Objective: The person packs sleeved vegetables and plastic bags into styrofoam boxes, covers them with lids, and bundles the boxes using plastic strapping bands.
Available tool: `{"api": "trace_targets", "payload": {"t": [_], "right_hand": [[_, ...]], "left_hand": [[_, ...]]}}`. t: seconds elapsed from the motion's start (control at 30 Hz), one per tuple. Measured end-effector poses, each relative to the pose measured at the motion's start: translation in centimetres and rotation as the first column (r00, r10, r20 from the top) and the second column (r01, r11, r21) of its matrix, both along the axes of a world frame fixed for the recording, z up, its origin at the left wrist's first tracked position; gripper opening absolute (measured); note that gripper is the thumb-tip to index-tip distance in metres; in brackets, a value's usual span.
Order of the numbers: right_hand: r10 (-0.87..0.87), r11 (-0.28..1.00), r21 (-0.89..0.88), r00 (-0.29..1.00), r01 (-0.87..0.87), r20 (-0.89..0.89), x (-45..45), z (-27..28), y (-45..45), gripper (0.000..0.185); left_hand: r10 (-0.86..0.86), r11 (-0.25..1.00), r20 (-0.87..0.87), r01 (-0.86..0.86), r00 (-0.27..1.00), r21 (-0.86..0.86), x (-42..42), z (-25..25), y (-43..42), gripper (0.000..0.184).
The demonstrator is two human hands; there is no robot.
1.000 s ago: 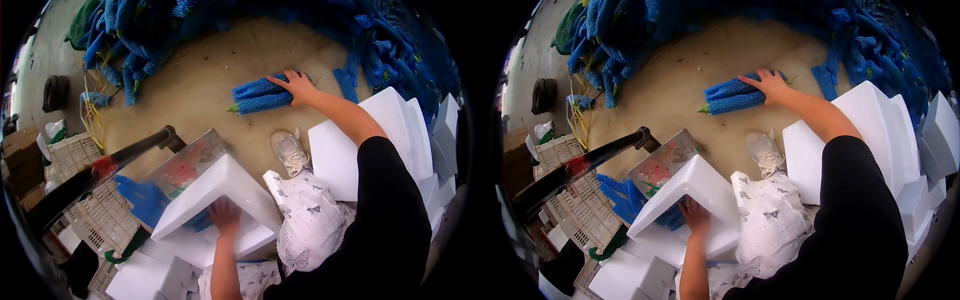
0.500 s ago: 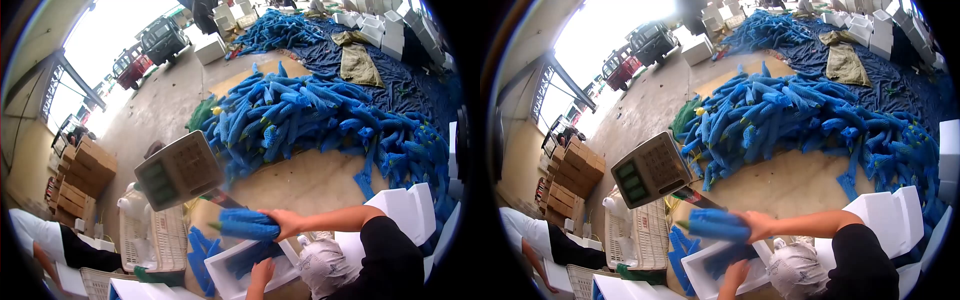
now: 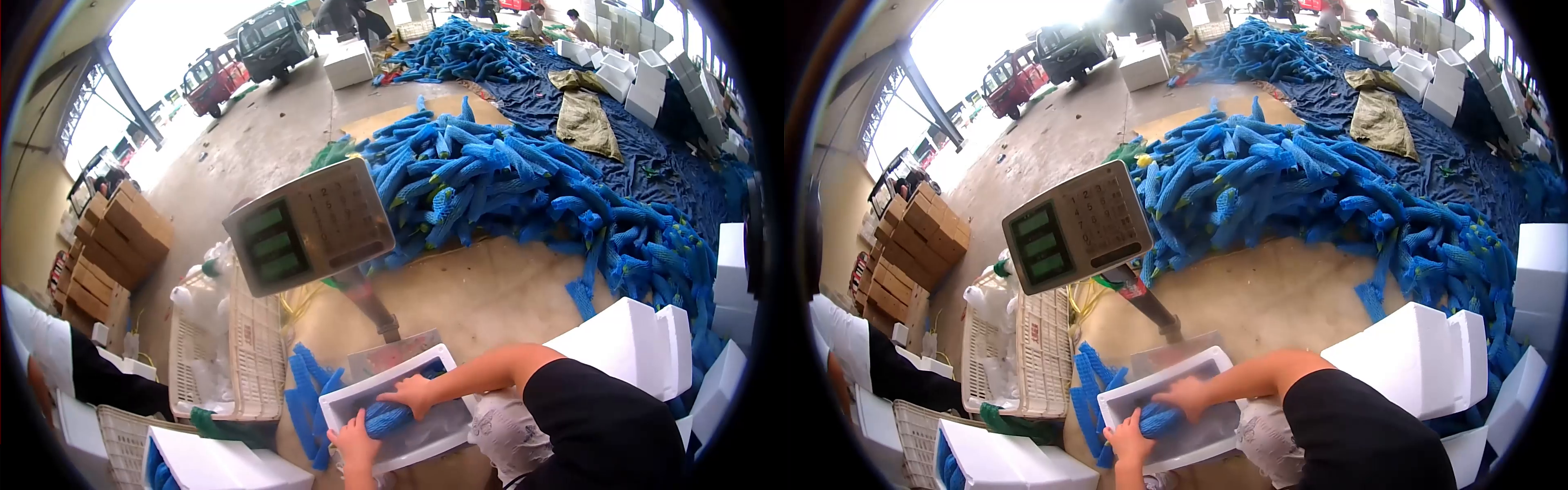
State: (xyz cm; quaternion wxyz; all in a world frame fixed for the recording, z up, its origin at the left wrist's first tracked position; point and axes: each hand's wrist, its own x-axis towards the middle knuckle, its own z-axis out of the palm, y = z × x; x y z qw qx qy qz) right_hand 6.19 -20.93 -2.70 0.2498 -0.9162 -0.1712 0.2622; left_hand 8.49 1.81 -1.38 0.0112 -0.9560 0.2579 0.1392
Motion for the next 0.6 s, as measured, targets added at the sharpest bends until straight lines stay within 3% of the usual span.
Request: {"api": "trace_targets", "payload": {"t": [0.07, 0.17, 0.2, 0.23, 0.27, 0.3, 0.37, 0.4, 0.43, 0.5, 0.53, 0.57, 0.6], "right_hand": [[0.011, 0.994, 0.110, 0.997, -0.003, -0.072, 0.6, -3.2, 1.0, 0.112], [0.037, 0.992, 0.116, 0.996, -0.045, 0.076, -0.2, -5.4, -0.9, 0.117], [0.061, 0.990, 0.112, 0.976, -0.086, 0.209, -0.5, -5.1, -1.6, 0.107], [0.013, 1.000, 0.008, 0.820, -0.021, 0.572, -1.6, -7.4, -1.7, 0.092], [0.045, 0.994, -0.108, 0.930, -0.005, 0.364, -1.9, -4.0, -2.1, 0.076], [0.058, 0.993, -0.113, 0.973, -0.033, 0.225, -1.8, -2.0, -2.6, 0.063], [0.014, 0.967, 0.217, 0.879, -0.133, 0.477, -2.9, 0.3, -5.7, 0.045], [-0.067, 0.981, 0.181, 0.757, -0.068, 0.650, -3.8, 1.3, -7.2, 0.044], [-0.195, 0.981, 0.154, 0.695, 0.121, 0.692, -5.0, 1.8, -8.7, 0.048], [-0.538, 0.818, 0.144, 0.652, 0.557, 0.534, -7.1, -1.1, -9.6, 0.082], [-0.545, 0.819, 0.162, 0.659, 0.550, 0.519, -7.5, -2.0, -9.2, 0.082], [-0.709, 0.692, 0.377, 0.677, 0.616, 0.196, -7.8, -2.7, -8.9, 0.085], [-0.743, 0.501, 0.515, 0.651, 0.695, -0.155, -7.7, -3.2, -9.0, 0.088]], "left_hand": [[0.020, 0.999, -0.058, -0.018, 0.998, 0.038, 0.5, 0.0, 0.4, 0.082], [-0.086, 0.996, 0.083, 0.085, 0.993, 0.014, -1.2, -0.3, -0.6, 0.078], [-0.064, 0.998, 0.057, 0.064, 0.996, 0.010, -1.9, -1.4, -1.7, 0.078], [-0.035, 0.999, -0.056, 0.035, 0.998, 0.009, -2.3, -2.6, -2.8, 0.081], [-0.140, 0.967, 0.217, 0.181, 0.966, -0.182, -2.7, -10.1, -1.0, 0.087], [-0.060, 0.987, 0.128, 0.077, 0.990, -0.138, -3.2, -8.0, -2.4, 0.092], [-0.021, 0.965, 0.083, 0.042, 0.996, -0.258, -2.2, -6.5, -2.9, 0.100], [-0.051, 0.970, 0.096, 0.072, 0.994, -0.232, -1.9, -6.6, -3.3, 0.106], [-0.054, 0.975, -0.027, 0.046, 0.998, -0.216, -1.8, -6.5, -3.7, 0.107], [-0.048, 0.984, -0.139, 0.023, 0.989, -0.175, -0.8, -5.5, -3.7, 0.108], [-0.066, 0.987, -0.186, 0.037, 0.980, -0.157, -0.5, -4.9, -3.8, 0.108], [-0.087, 0.988, -0.232, 0.054, 0.969, -0.144, -0.2, -4.5, -3.9, 0.108], [-0.079, 0.990, -0.233, 0.049, 0.969, -0.135, 0.6, -4.3, -3.4, 0.108]]}}
